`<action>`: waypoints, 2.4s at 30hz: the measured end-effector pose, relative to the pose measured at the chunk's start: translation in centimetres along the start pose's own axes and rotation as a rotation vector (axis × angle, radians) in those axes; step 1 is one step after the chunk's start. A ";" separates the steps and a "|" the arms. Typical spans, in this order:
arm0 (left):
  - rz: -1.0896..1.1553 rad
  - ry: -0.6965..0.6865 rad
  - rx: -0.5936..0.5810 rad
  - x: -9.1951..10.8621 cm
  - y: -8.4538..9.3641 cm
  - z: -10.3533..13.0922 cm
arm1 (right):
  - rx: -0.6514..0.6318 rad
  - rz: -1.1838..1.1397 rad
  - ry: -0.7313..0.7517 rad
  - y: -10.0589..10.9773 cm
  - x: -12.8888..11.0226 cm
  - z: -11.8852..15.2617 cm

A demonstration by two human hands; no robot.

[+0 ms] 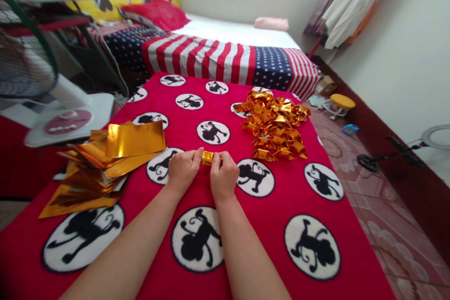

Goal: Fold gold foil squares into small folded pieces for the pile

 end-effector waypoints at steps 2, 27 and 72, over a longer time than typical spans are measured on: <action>0.017 -0.003 -0.005 0.0 0.1 0.0 | -0.001 -0.001 0.000 0.0 0.0 0.0; 0.047 -0.064 0.025 0.2 -0.1 0.1 | -0.003 -0.115 -0.021 0.0 0.2 -0.1; 0.313 -0.034 0.089 -0.5 0.4 0.0 | 0.148 -0.183 -0.039 1.1 1.2 -0.9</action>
Point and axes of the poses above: each hand's wrist, its own z-axis away from the middle knuckle, its own y-axis out of the back of the hand, x = y × z, the point moved 2 cm from there along -z, towards the middle knuckle, and after that the axes turned 1 degree about y, right-handed, at the moved point
